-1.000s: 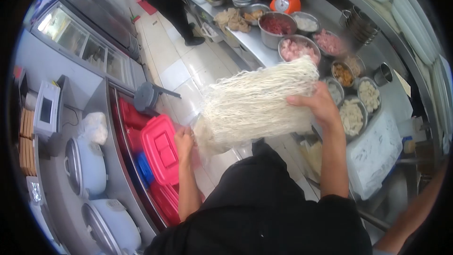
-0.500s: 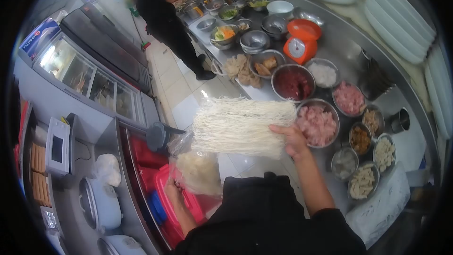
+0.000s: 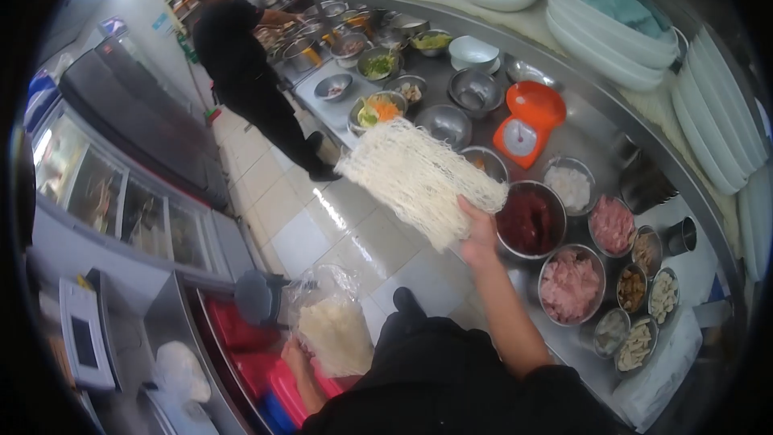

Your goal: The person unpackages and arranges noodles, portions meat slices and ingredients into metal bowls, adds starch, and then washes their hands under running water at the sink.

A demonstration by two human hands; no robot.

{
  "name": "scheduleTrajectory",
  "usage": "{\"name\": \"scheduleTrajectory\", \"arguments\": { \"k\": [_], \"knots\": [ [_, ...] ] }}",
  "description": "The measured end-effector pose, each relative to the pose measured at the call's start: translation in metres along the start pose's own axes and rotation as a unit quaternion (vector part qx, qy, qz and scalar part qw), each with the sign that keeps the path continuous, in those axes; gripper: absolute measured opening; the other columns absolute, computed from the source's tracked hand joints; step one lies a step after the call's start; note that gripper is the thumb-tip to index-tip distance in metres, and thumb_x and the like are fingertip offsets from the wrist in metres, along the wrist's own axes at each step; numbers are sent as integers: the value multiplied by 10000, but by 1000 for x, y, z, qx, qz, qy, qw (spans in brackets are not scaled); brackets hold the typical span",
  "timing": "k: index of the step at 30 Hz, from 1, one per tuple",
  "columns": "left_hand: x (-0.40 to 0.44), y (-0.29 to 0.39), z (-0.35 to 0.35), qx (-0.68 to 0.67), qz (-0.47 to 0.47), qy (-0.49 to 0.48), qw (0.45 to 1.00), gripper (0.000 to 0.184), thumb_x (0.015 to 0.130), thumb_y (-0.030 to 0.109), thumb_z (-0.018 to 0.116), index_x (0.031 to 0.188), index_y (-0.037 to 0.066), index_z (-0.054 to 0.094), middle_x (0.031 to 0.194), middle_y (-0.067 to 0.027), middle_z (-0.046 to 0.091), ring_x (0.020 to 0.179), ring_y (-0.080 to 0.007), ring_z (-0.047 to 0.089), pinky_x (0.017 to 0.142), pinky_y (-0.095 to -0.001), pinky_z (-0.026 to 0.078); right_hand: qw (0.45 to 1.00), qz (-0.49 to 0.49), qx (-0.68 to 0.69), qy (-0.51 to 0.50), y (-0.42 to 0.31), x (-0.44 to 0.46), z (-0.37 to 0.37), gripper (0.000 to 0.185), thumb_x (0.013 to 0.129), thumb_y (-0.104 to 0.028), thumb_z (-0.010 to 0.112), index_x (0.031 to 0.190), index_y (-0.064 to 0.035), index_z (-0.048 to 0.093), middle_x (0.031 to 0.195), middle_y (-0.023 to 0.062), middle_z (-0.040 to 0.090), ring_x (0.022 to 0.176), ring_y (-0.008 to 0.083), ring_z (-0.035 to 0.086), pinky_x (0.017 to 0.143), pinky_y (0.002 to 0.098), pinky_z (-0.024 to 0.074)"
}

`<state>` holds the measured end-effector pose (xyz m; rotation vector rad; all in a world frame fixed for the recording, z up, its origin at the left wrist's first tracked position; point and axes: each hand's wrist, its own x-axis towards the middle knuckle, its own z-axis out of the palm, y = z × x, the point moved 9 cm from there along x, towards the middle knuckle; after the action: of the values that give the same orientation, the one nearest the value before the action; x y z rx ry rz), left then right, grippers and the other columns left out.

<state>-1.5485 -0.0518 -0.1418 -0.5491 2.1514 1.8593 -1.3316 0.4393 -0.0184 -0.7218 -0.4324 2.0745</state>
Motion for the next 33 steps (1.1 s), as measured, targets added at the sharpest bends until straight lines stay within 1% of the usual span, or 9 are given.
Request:
{"name": "scheduleTrajectory", "arguments": {
  "k": [2, 5, 17, 20, 22, 25, 27, 30, 33],
  "knots": [
    [30, 13, 20, 10, -3, -23, 1000, 134, 864, 157, 508, 774, 60, 523, 538, 6, 441, 389, -77, 399, 323, -245, 358, 997, -54, 50, 26, 7, 26, 16, 446, 794, -65, 581, 1216, -18, 443, 1171, 111, 528, 1063, 267, 517, 920, 380, 416],
    [75, 31, 52, 17, 7, -94, 995, 141, 874, 143, 493, 759, 63, 510, 517, 3, 432, 386, -82, 395, 325, -243, 356, 991, -36, 109, 72, 38, 73, 31, 449, 806, -84, 579, 1227, -31, 433, 1185, 105, 518, 1070, 266, 510, 927, 384, 410],
    [180, 90, 153, 121, 46, -232, 964, 224, 883, 178, 511, 705, 43, 491, 475, -25, 439, 373, -98, 415, 347, -248, 385, 943, -143, 267, 137, 147, 195, 109, 461, 844, -102, 566, 1262, -46, 382, 1229, 85, 484, 1142, 250, 456, 975, 408, 372],
    [193, 90, 166, 137, 45, -248, 958, 215, 884, 166, 505, 711, 37, 498, 479, -27, 443, 373, -102, 424, 348, -249, 390, 922, -148, 306, 183, 180, 219, 96, 471, 821, -32, 587, 1247, -2, 389, 1231, 85, 481, 1097, 230, 487, 932, 359, 408],
    [202, 81, 174, 141, 42, -270, 951, 205, 887, 155, 498, 722, 32, 506, 487, -22, 444, 377, -102, 419, 347, -250, 388, 917, -177, 301, 193, 177, 206, 107, 496, 805, -69, 626, 1245, -30, 401, 1227, 82, 484, 1102, 216, 484, 913, 357, 410],
    [201, 72, 181, 162, 33, -299, 940, 205, 885, 138, 498, 709, 33, 511, 506, -13, 442, 393, -96, 404, 346, -255, 389, 925, -107, 231, 281, 188, 186, 106, 560, 770, -206, 690, 1235, -58, 415, 1230, 75, 483, 1079, 207, 495, 860, 344, 420],
    [187, 75, 188, 177, 27, -319, 931, 212, 884, 138, 498, 701, 33, 508, 507, -14, 442, 394, -95, 402, 347, -256, 388, 941, 0, 126, 315, 204, 185, 100, 564, 745, -366, 696, 1199, -151, 439, 1123, 13, 494, 972, 203, 444, 793, 385, 406],
    [181, 66, 192, 181, 7, -333, 925, 218, 881, 131, 496, 688, 31, 503, 509, -18, 442, 394, -98, 396, 358, -259, 389, 952, 41, 144, 266, 221, 191, 103, 510, 739, -408, 689, 1135, -165, 480, 1029, 16, 496, 826, 188, 417, 705, 332, 388],
    [175, 54, 193, 179, -19, -338, 924, 194, 864, 123, 503, 689, 40, 484, 523, -21, 445, 412, -106, 410, 370, -274, 391, 955, 54, 152, 249, 241, 211, 91, 437, 759, -392, 670, 1090, -155, 510, 995, 29, 521, 826, 181, 450, 661, 330, 416]
  ]
}}
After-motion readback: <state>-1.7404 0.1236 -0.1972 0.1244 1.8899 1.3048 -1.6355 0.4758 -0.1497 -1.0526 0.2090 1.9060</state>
